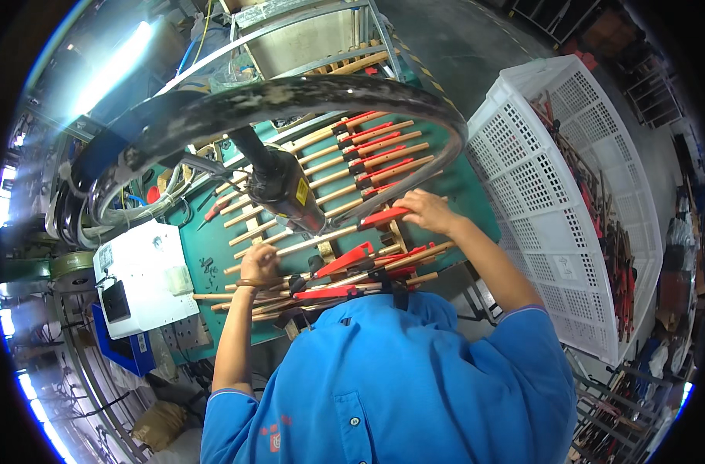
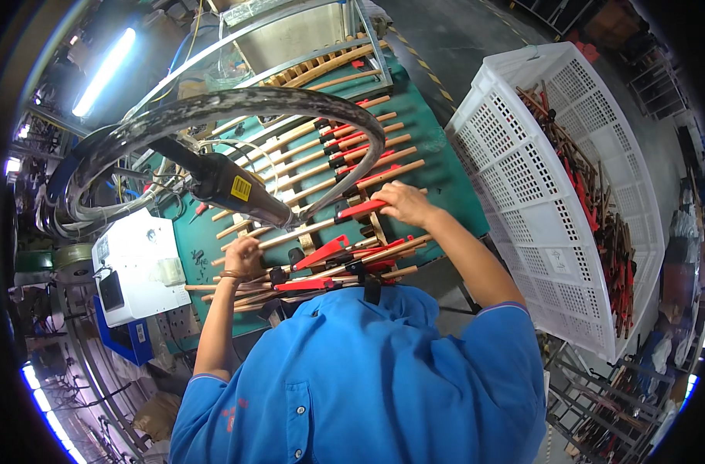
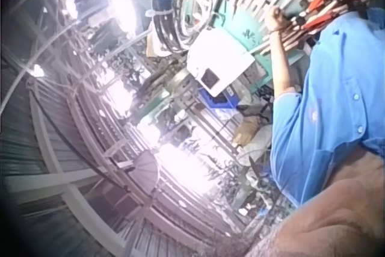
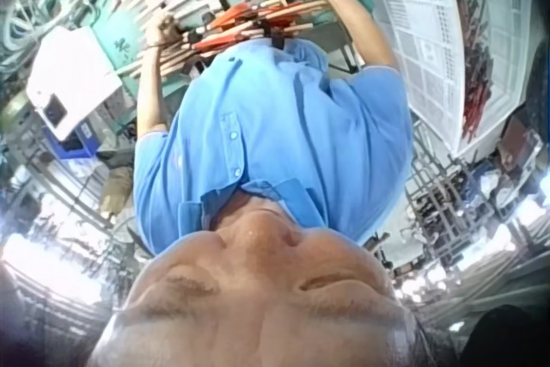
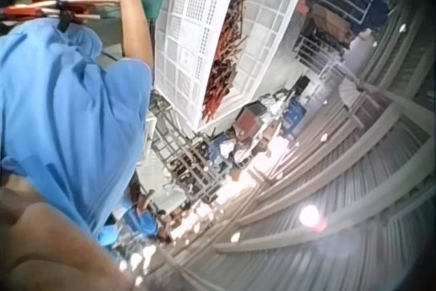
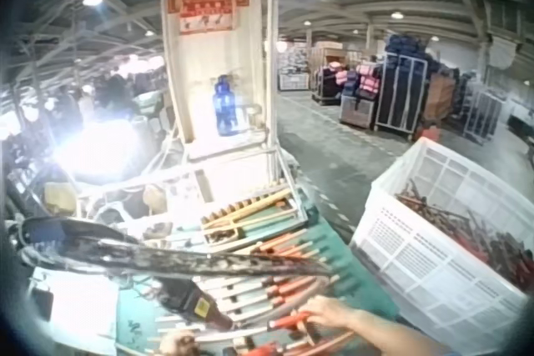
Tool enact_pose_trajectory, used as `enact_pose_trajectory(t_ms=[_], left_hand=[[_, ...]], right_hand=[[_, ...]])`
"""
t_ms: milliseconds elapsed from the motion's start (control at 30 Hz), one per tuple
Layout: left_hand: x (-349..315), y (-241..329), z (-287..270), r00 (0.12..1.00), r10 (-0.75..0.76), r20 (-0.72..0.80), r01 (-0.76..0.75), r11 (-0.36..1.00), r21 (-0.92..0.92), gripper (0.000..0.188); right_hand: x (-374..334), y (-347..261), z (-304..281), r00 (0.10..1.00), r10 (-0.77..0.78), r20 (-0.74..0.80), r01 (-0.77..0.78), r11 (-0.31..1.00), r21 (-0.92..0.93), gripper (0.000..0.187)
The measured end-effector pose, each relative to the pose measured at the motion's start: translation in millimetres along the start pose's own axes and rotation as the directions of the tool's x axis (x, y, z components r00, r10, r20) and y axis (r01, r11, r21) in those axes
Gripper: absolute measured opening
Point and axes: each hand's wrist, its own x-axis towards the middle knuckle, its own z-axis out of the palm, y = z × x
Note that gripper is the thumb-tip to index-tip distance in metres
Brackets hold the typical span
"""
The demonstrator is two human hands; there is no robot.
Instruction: The person uses a handheld heat gun to apply heat to copper tubes clamped in a wooden jig. After heating, the person removes the tubes from the jig and places them into a white plastic basket. The person then retrieves more copper tubes from the basket and places them into the jig for the next batch.
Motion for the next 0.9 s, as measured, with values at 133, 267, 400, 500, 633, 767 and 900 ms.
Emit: enact_pose_trajectory(t_ms=[133,267,400,500,633,767,900], left_hand=[[39,34,-1,0.992,0.125,0.007,-0.125,0.992,-0.009,0.024],[39,25,23,0.987,0.158,0.021,-0.159,0.974,0.159,0.018],[30,21,27,0.994,0.089,0.068,-0.098,0.984,0.151,0.017],[29,20,31,0.997,0.064,0.054,-0.074,0.97,0.231,0.015],[29,42,29,0.999,-0.018,0.041,0.005,0.955,0.298,0.017],[6,70,-1,0.982,0.103,-0.162,-0.066,0.974,0.218,0.023],[-28,46,-10,0.912,-0.092,0.4,0.072,0.995,0.066,0.032]], right_hand=[[-8,35,-20,0.998,0.007,0.057,0.002,0.99,-0.14,0.033],[-6,46,-18,0.995,0.048,0.093,-0.033,0.987,-0.157,0.03],[3,49,-14,0.985,0.078,0.151,-0.051,0.983,-0.174,0.031],[10,47,-4,0.955,0.188,0.231,-0.141,0.968,-0.206,0.031],[12,72,22,0.989,0.111,0.101,-0.056,0.898,-0.436,0.031],[-6,-8,2,0.99,0.015,-0.141,-0.069,0.922,-0.38,0.036],[-10,-79,8,0.914,0.114,0.39,-0.126,0.992,0.006,0.045]])
